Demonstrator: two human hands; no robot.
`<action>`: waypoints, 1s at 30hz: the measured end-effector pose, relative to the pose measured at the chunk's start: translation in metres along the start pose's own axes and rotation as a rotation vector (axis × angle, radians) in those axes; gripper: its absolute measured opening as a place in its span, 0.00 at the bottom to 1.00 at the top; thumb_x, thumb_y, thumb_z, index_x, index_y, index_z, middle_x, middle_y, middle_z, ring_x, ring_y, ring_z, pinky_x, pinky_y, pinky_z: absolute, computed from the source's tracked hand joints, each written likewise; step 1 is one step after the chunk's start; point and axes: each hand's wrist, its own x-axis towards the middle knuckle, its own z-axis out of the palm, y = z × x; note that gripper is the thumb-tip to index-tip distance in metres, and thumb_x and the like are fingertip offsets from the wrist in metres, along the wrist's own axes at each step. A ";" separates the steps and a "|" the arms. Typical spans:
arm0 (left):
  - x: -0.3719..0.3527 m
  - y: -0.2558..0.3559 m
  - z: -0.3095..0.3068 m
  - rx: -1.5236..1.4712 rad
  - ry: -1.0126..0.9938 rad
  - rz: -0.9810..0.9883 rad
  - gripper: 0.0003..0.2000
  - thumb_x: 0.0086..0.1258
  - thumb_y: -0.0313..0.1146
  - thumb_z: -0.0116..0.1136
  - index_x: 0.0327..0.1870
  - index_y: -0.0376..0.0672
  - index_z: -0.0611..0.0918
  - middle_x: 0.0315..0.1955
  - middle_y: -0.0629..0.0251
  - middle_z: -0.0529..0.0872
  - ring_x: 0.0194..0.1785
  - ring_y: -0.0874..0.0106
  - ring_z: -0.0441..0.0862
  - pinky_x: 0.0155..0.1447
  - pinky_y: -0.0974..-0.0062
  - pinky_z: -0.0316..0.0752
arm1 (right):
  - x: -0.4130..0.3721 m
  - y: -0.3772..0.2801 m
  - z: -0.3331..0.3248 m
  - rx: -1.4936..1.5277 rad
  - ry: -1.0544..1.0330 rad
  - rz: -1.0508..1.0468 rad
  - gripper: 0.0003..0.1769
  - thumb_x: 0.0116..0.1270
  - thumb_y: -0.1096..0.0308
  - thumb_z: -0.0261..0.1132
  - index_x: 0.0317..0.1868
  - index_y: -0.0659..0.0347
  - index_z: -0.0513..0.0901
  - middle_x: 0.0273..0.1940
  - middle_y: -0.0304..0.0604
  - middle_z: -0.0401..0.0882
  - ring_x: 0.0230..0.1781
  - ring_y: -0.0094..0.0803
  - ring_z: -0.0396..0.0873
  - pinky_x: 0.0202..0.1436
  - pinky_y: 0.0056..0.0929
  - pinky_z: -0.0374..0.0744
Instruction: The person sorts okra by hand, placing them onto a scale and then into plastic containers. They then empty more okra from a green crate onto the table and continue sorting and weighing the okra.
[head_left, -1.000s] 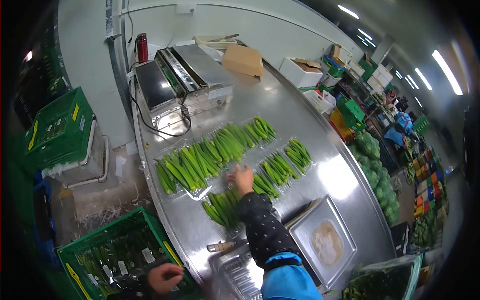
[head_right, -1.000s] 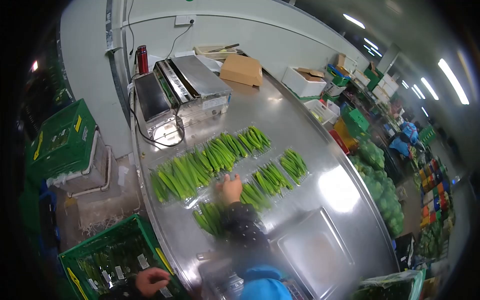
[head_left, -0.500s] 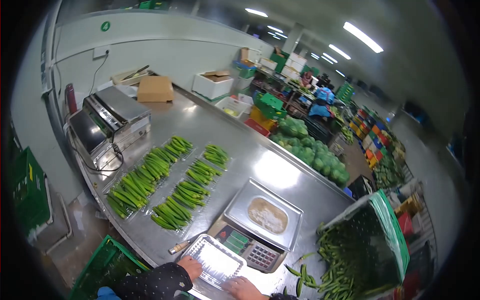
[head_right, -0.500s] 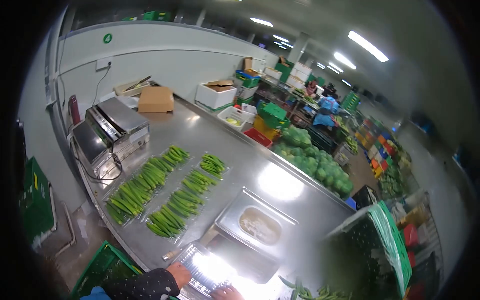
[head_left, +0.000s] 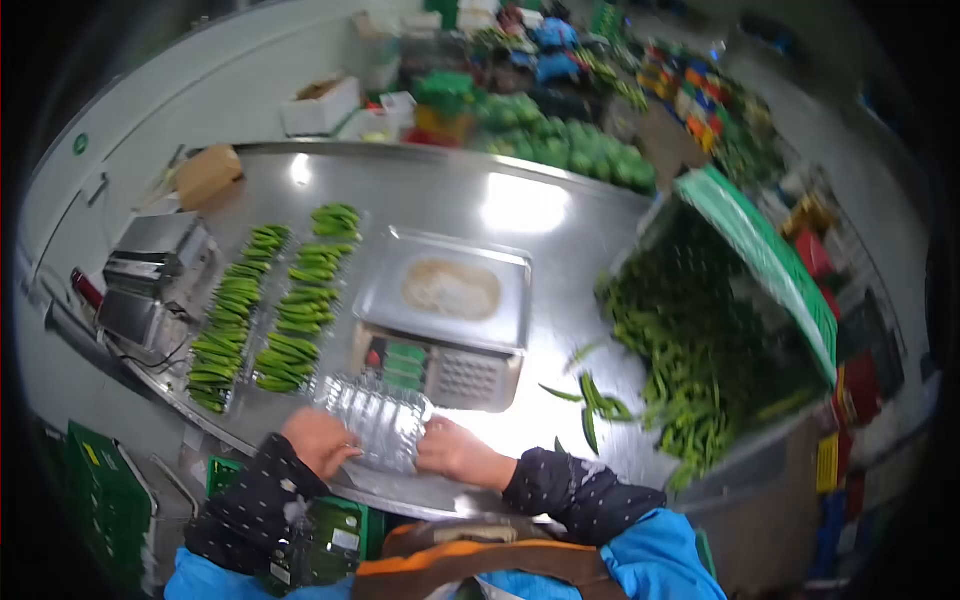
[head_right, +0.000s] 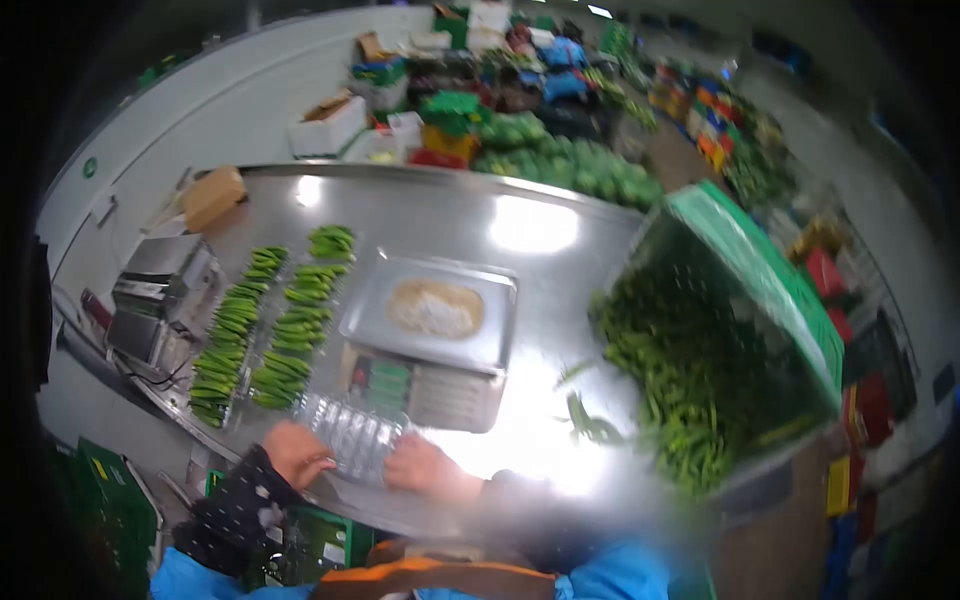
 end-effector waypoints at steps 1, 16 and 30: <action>0.031 0.023 -0.022 -0.021 0.110 0.057 0.16 0.48 0.40 0.69 0.38 0.46 0.82 0.26 0.66 0.80 0.32 0.60 0.77 0.37 0.65 0.68 | 0.000 -0.006 -0.019 -0.048 0.107 -0.001 0.05 0.52 0.69 0.62 0.30 0.59 0.76 0.26 0.39 0.68 0.34 0.34 0.73 0.51 0.38 0.71; 0.250 -0.078 0.134 0.278 -0.003 -0.047 0.10 0.50 0.25 0.59 0.34 0.48 0.83 0.25 0.59 0.77 0.35 0.56 0.77 0.38 0.60 0.72 | -0.255 -0.029 -0.110 -0.296 0.606 1.197 0.25 0.51 0.75 0.69 0.52 0.60 0.76 0.52 0.50 0.74 0.53 0.47 0.73 0.55 0.35 0.72; 0.448 0.183 0.098 -0.284 0.406 0.675 0.30 0.51 0.41 0.65 0.57 0.41 0.75 0.55 0.51 0.73 0.60 0.51 0.70 0.61 0.51 0.64 | -0.328 -0.088 -0.386 -1.405 0.381 0.971 0.23 0.56 0.69 0.68 0.53 0.66 0.76 0.53 0.49 0.76 0.52 0.42 0.76 0.61 0.34 0.69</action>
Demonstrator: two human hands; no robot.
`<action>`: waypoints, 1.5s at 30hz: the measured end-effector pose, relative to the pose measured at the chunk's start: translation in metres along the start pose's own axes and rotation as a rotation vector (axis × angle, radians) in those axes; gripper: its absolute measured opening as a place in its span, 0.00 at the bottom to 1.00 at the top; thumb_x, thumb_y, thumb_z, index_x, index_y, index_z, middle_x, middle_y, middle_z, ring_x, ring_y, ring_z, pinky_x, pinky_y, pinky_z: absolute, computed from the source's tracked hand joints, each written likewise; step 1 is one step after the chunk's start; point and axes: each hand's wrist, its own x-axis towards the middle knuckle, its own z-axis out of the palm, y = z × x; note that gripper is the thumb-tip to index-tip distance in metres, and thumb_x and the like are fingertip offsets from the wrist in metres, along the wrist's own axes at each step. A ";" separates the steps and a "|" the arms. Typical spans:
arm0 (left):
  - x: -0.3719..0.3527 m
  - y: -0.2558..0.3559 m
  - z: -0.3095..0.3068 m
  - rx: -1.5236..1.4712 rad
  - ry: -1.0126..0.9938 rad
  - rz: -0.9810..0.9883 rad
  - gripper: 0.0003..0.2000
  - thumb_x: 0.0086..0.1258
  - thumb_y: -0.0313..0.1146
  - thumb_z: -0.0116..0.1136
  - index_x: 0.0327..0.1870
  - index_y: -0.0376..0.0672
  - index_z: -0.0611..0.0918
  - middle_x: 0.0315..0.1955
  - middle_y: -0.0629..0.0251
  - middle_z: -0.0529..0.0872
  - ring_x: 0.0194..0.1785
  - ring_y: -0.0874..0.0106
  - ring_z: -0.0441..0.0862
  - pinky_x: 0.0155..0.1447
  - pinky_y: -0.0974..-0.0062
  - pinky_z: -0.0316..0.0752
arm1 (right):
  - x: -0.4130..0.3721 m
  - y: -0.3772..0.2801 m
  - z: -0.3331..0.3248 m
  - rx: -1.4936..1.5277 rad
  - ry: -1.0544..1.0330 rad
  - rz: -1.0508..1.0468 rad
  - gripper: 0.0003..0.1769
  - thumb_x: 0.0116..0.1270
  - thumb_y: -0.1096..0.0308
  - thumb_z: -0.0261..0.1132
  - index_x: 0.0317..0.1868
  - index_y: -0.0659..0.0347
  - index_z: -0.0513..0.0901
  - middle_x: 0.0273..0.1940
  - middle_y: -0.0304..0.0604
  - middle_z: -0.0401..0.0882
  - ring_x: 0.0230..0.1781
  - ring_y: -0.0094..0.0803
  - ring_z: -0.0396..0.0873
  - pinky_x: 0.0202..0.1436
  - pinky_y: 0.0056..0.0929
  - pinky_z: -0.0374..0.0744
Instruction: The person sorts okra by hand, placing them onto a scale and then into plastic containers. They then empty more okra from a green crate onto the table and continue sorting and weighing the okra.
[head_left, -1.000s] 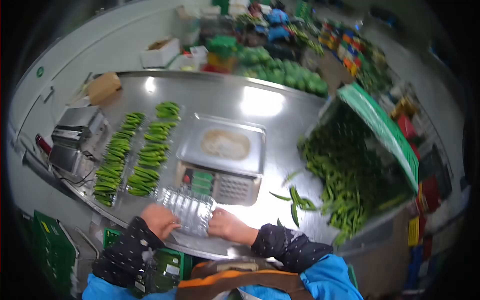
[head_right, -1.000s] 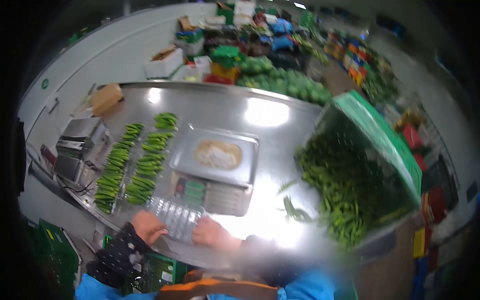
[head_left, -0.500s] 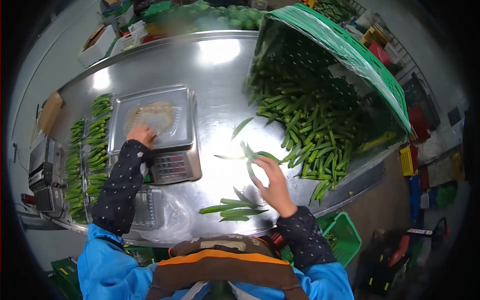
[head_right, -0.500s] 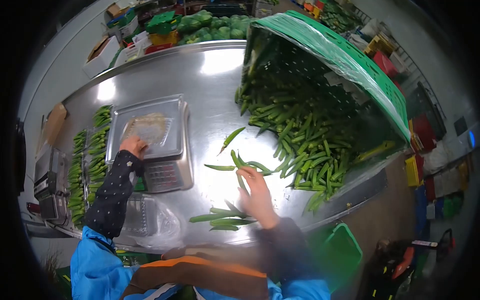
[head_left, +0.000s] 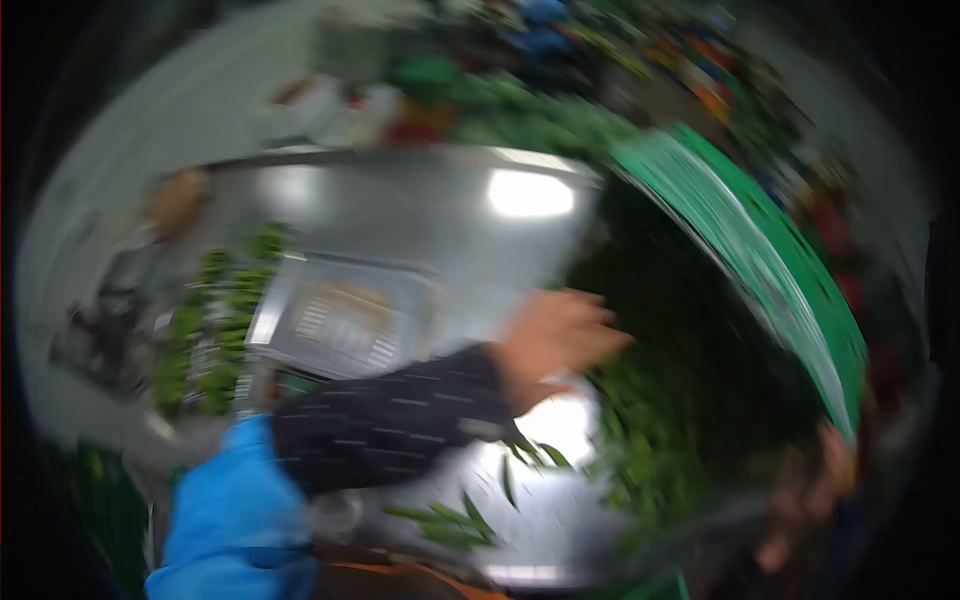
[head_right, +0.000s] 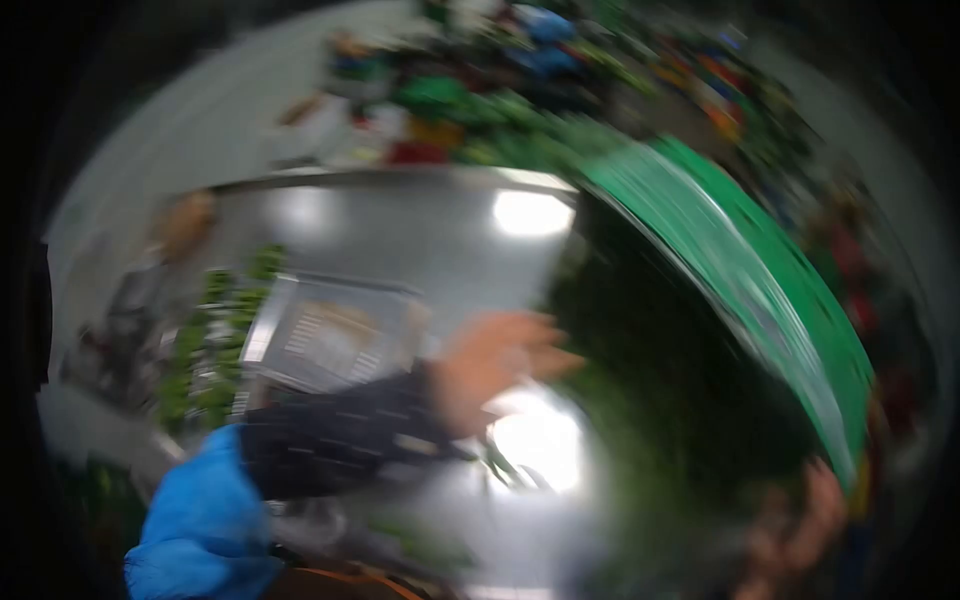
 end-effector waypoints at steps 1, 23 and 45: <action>0.035 0.000 0.013 0.006 0.029 0.014 0.31 0.47 0.43 0.67 0.56 0.42 0.76 0.56 0.50 0.71 0.63 0.50 0.67 0.62 0.48 0.62 | 0.008 0.026 -0.004 -0.062 0.108 -0.002 0.22 0.58 0.67 0.67 0.53 0.66 0.76 0.52 0.50 0.77 0.51 0.42 0.76 0.58 0.34 0.71; 0.083 0.062 0.082 0.172 0.150 0.035 0.18 0.35 0.32 0.62 0.34 0.47 0.77 0.26 0.66 0.77 0.34 0.62 0.74 0.42 0.62 0.67 | -0.087 0.028 -0.052 0.868 0.122 0.784 0.33 0.64 0.65 0.53 0.69 0.65 0.59 0.72 0.52 0.52 0.72 0.39 0.51 0.72 0.33 0.49; -0.101 0.062 0.130 0.026 0.001 -0.090 0.15 0.35 0.27 0.59 0.29 0.55 0.82 0.26 0.76 0.79 0.36 0.72 0.75 0.44 0.65 0.57 | -0.316 -0.044 0.022 1.404 0.448 1.802 0.21 0.70 0.56 0.49 0.51 0.63 0.75 0.49 0.46 0.78 0.48 0.42 0.77 0.53 0.45 0.77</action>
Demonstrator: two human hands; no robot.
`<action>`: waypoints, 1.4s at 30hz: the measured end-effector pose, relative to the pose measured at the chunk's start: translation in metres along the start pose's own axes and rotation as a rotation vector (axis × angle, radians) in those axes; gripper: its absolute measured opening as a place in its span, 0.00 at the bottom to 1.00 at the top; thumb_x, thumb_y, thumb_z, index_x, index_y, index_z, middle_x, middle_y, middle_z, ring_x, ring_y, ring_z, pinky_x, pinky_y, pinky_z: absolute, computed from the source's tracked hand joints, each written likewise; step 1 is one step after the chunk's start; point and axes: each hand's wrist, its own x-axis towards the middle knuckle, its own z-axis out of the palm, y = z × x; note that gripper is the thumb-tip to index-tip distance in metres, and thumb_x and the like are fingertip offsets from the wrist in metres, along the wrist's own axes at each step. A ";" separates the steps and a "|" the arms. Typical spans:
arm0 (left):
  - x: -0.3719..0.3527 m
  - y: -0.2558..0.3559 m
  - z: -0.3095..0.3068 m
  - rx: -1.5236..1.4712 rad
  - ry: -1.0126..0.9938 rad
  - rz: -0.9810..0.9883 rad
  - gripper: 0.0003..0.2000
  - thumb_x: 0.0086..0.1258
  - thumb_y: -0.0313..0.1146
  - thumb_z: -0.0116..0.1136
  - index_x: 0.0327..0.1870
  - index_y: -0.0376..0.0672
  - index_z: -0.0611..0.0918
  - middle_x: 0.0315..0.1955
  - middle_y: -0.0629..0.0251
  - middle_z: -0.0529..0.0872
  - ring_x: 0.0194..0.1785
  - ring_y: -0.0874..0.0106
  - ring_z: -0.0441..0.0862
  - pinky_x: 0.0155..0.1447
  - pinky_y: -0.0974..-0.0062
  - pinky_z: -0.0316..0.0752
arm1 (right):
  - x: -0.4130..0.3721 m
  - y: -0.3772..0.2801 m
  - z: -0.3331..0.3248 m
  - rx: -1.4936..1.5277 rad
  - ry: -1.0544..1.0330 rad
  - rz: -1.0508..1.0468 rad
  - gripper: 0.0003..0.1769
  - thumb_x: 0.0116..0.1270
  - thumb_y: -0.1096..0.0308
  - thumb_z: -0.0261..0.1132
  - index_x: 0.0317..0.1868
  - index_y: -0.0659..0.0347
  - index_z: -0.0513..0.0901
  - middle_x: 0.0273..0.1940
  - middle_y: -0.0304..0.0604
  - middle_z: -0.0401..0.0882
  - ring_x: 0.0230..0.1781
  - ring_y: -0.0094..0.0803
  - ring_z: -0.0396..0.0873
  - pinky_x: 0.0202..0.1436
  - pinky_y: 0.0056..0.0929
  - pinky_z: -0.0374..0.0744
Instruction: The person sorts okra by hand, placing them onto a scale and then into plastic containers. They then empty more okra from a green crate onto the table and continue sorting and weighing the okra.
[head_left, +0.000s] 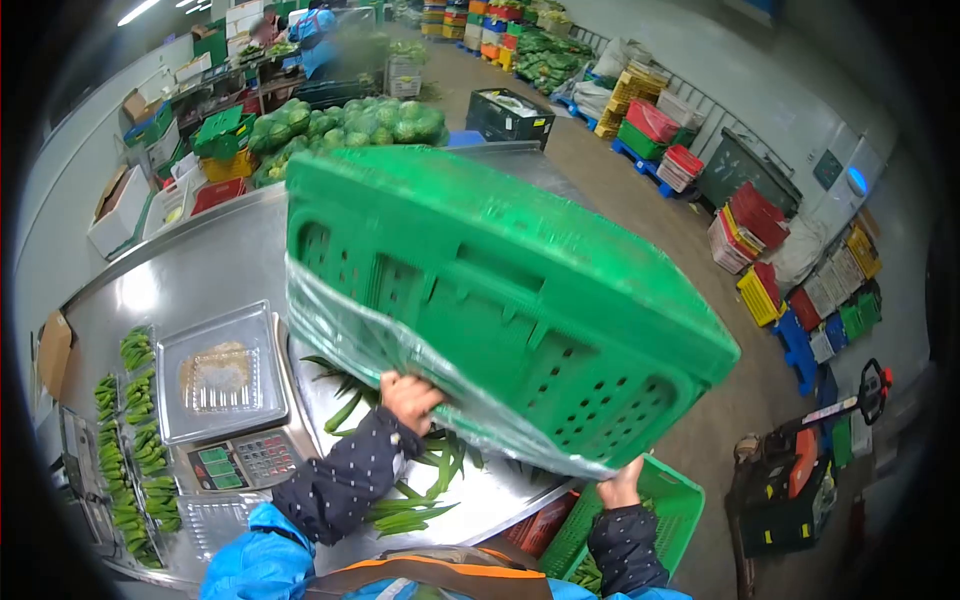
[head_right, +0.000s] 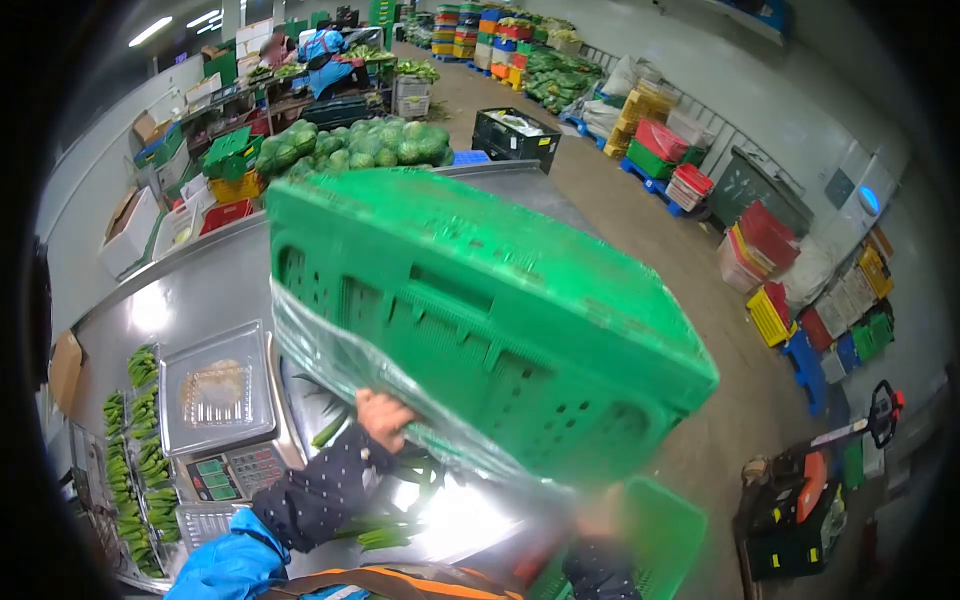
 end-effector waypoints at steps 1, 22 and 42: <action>0.024 -0.001 0.003 0.009 -0.014 0.011 0.14 0.35 0.27 0.59 0.28 0.54 0.81 0.25 0.75 0.78 0.36 0.71 0.75 0.44 0.64 0.57 | -0.009 -0.031 0.033 -0.139 -0.074 -0.065 0.20 0.70 0.56 0.49 0.51 0.63 0.75 0.48 0.47 0.79 0.47 0.42 0.78 0.52 0.45 0.78; 0.356 -0.019 0.108 0.401 0.174 0.171 0.36 0.48 0.34 0.71 0.63 0.56 0.70 0.55 0.63 0.76 0.62 0.59 0.69 0.65 0.56 0.60 | 0.117 -0.111 0.139 -0.848 -0.447 -0.922 0.20 0.60 0.82 0.59 0.55 0.67 0.71 0.45 0.49 0.76 0.36 0.28 0.78 0.39 0.23 0.79; 0.052 0.031 0.052 0.285 -0.803 -0.024 0.20 0.48 0.42 0.61 0.47 0.62 0.81 0.59 0.60 0.72 0.68 0.53 0.61 0.67 0.40 0.53 | 0.052 0.021 0.215 -1.499 -0.940 -0.844 0.23 0.53 0.52 0.66 0.51 0.46 0.80 0.64 0.50 0.65 0.66 0.55 0.60 0.65 0.68 0.52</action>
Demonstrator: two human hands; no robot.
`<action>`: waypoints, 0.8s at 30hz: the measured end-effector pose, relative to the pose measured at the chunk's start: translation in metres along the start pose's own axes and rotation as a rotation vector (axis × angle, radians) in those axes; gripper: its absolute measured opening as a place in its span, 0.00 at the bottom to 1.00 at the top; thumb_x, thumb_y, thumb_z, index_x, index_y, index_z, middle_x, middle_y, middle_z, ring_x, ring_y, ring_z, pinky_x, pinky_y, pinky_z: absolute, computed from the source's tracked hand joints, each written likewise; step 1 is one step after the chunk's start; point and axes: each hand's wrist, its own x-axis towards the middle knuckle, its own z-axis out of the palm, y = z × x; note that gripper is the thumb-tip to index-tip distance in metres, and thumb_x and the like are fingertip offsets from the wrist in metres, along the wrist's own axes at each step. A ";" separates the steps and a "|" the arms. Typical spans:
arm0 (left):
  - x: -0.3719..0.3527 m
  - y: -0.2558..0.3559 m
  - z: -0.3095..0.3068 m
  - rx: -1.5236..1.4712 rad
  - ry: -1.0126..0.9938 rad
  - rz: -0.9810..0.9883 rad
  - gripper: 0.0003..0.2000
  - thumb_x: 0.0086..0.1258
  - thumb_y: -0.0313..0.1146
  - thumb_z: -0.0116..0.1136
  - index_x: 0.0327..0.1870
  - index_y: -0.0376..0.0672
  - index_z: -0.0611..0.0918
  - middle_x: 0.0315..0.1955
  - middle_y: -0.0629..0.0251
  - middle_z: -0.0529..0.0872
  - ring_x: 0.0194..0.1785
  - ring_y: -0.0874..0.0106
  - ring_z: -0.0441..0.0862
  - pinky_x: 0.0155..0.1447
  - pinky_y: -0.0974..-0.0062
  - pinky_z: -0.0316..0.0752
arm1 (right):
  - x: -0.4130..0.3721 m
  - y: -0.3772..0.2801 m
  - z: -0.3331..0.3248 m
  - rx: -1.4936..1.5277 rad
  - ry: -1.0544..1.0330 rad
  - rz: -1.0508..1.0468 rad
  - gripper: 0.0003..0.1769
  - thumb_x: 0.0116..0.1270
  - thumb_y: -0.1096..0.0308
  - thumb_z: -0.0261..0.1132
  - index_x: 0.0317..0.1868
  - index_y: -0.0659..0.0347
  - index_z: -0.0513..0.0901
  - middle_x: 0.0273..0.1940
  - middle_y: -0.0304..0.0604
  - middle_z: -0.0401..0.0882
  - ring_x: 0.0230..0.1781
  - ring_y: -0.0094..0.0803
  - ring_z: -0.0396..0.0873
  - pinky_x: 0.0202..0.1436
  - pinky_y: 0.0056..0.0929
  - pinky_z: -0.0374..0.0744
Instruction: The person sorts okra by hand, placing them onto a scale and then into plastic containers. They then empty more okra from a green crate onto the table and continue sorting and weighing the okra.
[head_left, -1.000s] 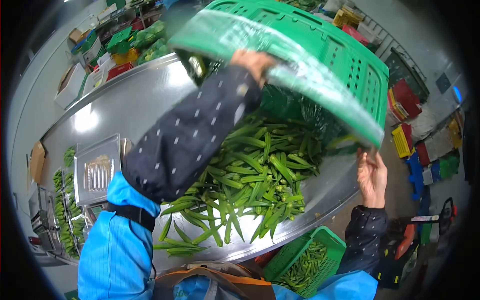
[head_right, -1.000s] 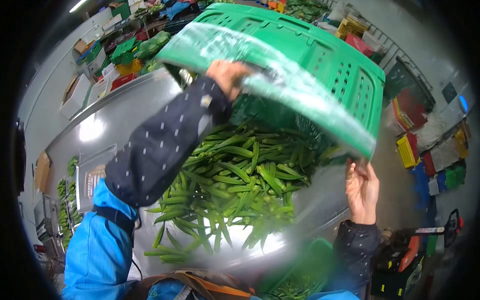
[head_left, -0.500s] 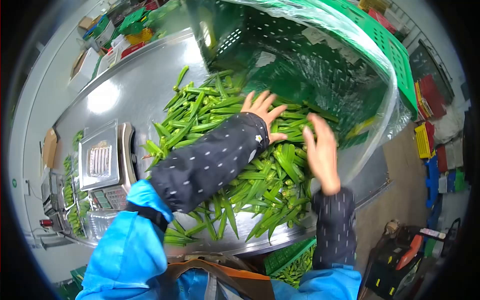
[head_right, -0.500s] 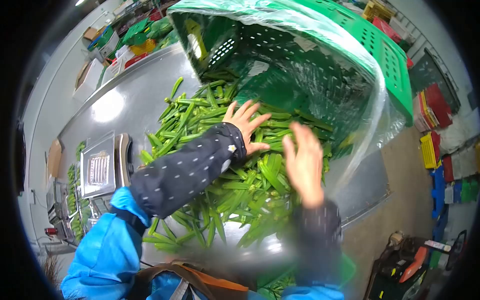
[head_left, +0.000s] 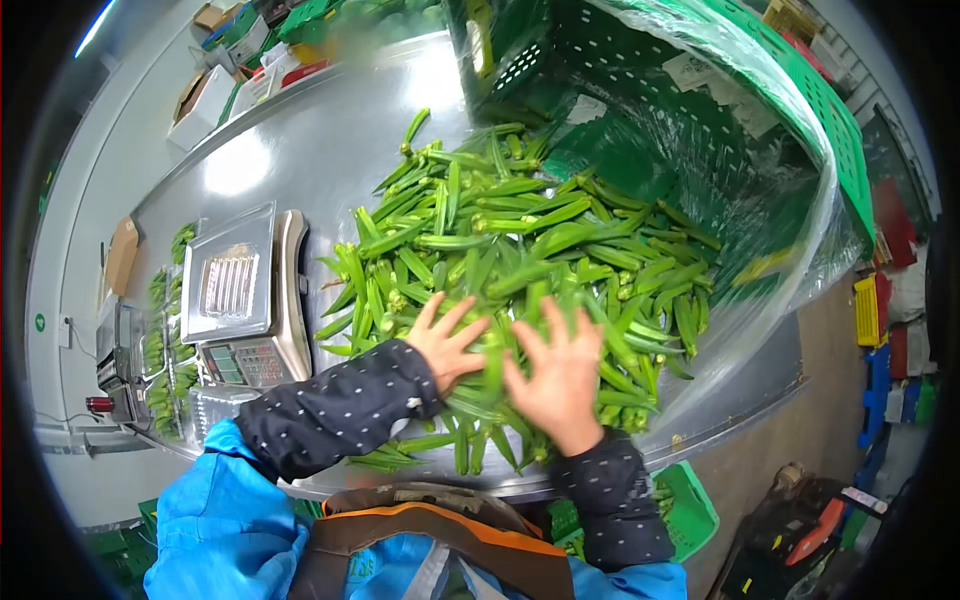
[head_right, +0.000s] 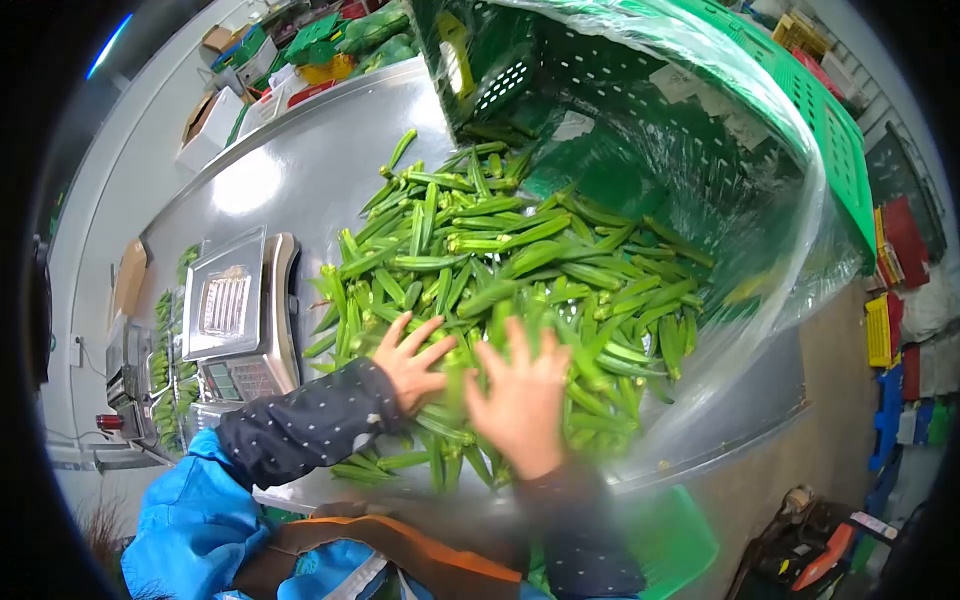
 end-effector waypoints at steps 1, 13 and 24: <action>-0.021 -0.003 0.006 -0.001 -0.036 -0.005 0.19 0.48 0.41 0.60 0.46 0.60 0.80 0.58 0.61 0.73 0.68 0.54 0.61 0.67 0.39 0.52 | -0.009 -0.020 0.014 0.015 -0.065 -0.005 0.24 0.53 0.52 0.66 0.52 0.46 0.79 0.64 0.49 0.66 0.65 0.58 0.59 0.66 0.68 0.51; -0.191 0.011 0.021 -0.168 -0.216 -0.318 0.37 0.47 0.39 0.66 0.65 0.68 0.69 0.65 0.61 0.65 0.72 0.55 0.55 0.69 0.38 0.44 | -0.100 -0.149 0.072 -0.069 -0.322 -0.131 0.27 0.53 0.66 0.66 0.57 0.50 0.75 0.70 0.44 0.57 0.66 0.66 0.53 0.63 0.68 0.57; -0.258 0.010 0.002 -0.621 0.161 -0.430 0.15 0.52 0.27 0.62 0.44 0.49 0.84 0.59 0.56 0.74 0.69 0.51 0.59 0.68 0.39 0.45 | -0.062 -0.057 0.034 0.315 0.208 0.650 0.15 0.63 0.59 0.65 0.31 0.63 0.74 0.19 0.41 0.76 0.16 0.28 0.76 0.21 0.29 0.73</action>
